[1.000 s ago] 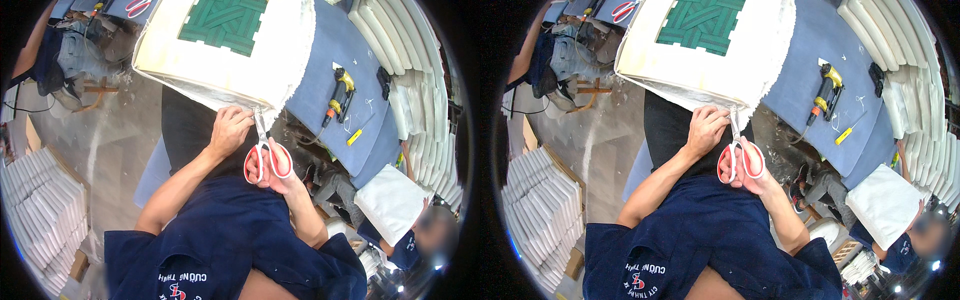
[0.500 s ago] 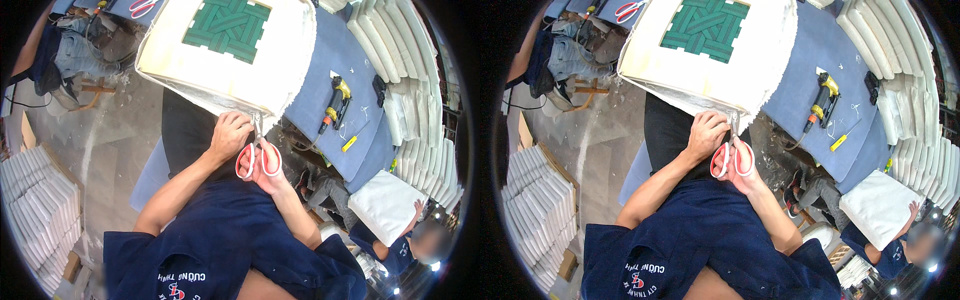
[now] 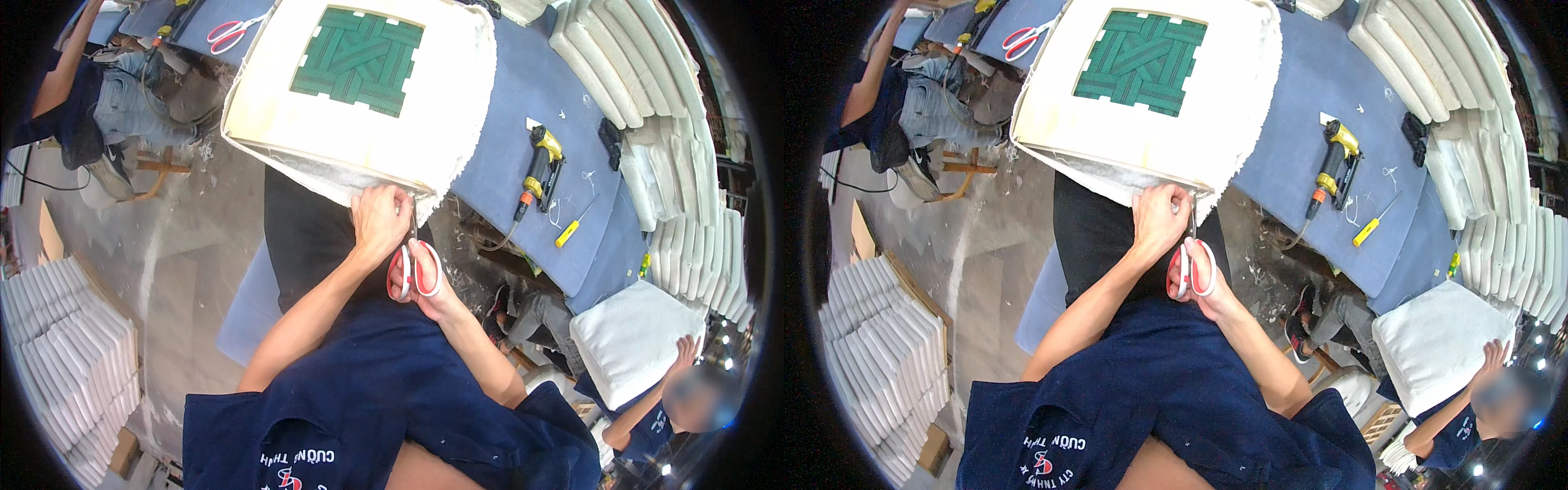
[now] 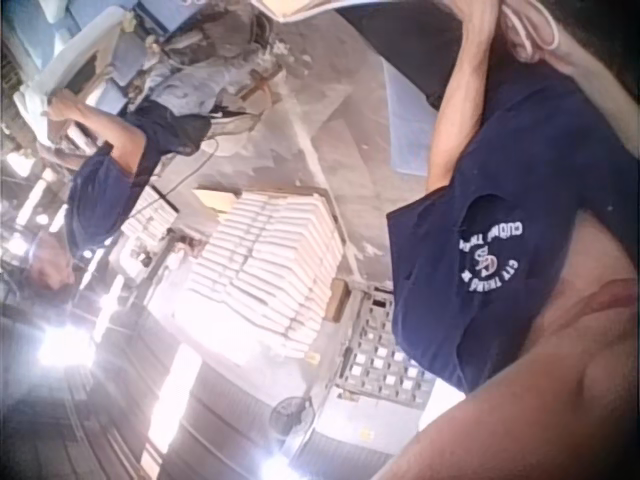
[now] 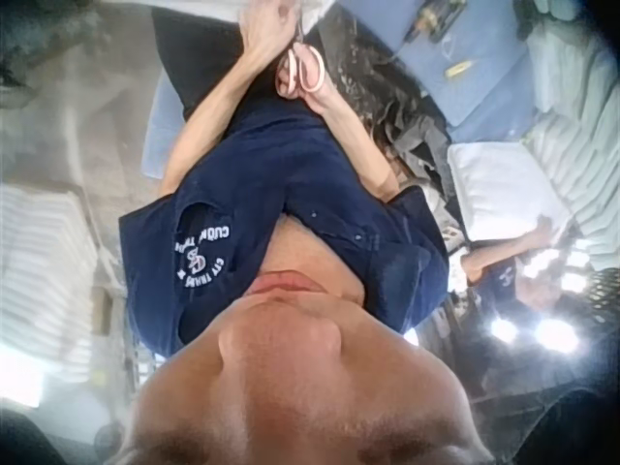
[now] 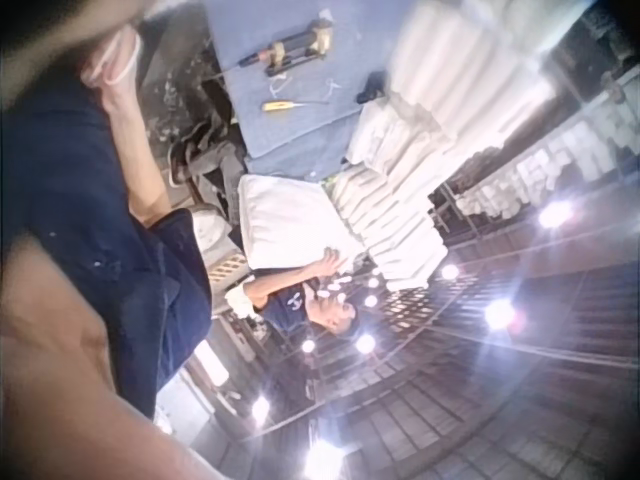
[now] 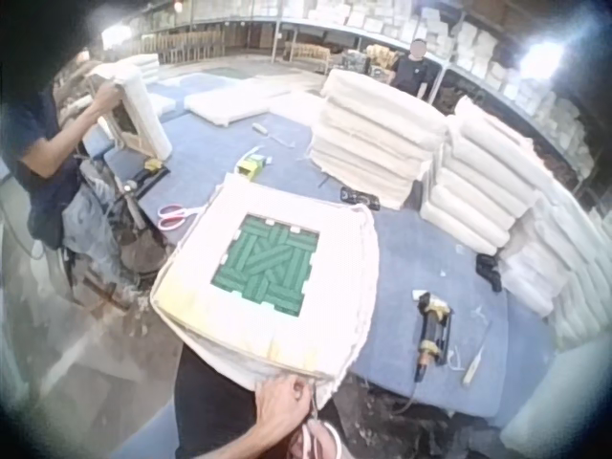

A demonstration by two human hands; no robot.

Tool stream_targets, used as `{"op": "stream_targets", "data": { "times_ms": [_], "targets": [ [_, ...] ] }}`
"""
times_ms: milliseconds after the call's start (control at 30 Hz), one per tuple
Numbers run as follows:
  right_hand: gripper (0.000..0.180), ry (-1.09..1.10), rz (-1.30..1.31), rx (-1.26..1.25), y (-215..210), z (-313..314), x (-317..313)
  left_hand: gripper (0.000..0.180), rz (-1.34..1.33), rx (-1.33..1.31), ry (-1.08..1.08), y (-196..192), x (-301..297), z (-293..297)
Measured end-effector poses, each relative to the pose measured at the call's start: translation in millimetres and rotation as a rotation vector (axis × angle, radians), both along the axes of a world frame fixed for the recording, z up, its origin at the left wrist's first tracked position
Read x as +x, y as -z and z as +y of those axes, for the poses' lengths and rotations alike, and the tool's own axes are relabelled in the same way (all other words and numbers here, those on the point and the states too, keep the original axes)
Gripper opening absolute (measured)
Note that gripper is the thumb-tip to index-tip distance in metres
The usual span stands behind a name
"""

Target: The person wraps white fabric around rectangular foam blocks, staples the fabric to the wooden base using a staple gun, and trims excess fabric with scissors. The person repeats this process for multiple cushion units on a workbench in a factory setting.

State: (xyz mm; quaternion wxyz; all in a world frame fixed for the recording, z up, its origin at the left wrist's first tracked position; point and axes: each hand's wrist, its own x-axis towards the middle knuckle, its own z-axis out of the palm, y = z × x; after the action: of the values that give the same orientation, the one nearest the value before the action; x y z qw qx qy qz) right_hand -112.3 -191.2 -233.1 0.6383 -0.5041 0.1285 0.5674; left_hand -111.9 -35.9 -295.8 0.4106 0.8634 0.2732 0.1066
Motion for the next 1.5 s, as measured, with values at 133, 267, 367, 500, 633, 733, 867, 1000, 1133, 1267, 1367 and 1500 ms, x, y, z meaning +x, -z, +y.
{"op": "stream_targets", "data": {
  "times_ms": [133,267,367,500,633,733,867,1000,1133,1267,1367,1500],
  "targets": [
    [0.058,-0.027,0.007,-0.034,-2.3,0.3,1.5,0.018,0.041,-0.049,-0.03,2.3,2.2,-0.2],
    [0.061,-0.064,0.039,-0.032,-4.6,-0.9,5.7,0.015,0.119,-0.057,0.035,-0.2,1.9,2.4],
    [0.062,-0.057,0.121,-0.027,-0.3,1.0,13.0,0.014,0.072,-0.027,0.039,2.3,0.0,3.4],
    [0.061,-0.035,0.039,0.0,12.8,0.6,10.6,0.011,0.037,-0.018,0.046,1.5,-1.7,2.9],
    [0.061,-0.039,-0.077,-0.015,16.2,-6.5,2.3,0.01,-0.004,0.044,0.067,4.2,-4.4,2.3],
    [0.062,-0.031,0.005,-0.004,11.9,-3.7,3.9,0.009,-0.015,0.041,0.074,5.2,-4.2,3.1],
    [0.064,-0.001,0.039,0.007,4.5,9.2,13.3,0.009,-0.015,0.059,0.098,3.6,-6.1,2.8],
    [0.062,-0.052,-0.202,-0.053,30.5,-9.0,10.1,0.008,0.021,0.032,0.119,-0.5,-4.6,4.3],
    [0.056,-0.094,-0.222,-0.111,22.7,-7.8,12.0,0.006,0.019,0.002,0.133,0.4,-6.9,10.8],
    [0.042,-0.16,-0.228,-0.056,-0.3,-19.3,13.5,0.007,-0.334,-0.03,0.151,-7.1,-27.0,24.1],
    [0.047,-0.256,-0.332,-0.103,-7.9,-41.4,18.1,0.007,-0.328,-0.058,0.078,-35.3,-61.9,40.4],
    [0.033,-0.217,-0.42,-0.074,-25.4,-61.0,35.3,0.003,-0.325,-0.191,-0.127,-48.4,-117.3,75.1]
  ]
}}
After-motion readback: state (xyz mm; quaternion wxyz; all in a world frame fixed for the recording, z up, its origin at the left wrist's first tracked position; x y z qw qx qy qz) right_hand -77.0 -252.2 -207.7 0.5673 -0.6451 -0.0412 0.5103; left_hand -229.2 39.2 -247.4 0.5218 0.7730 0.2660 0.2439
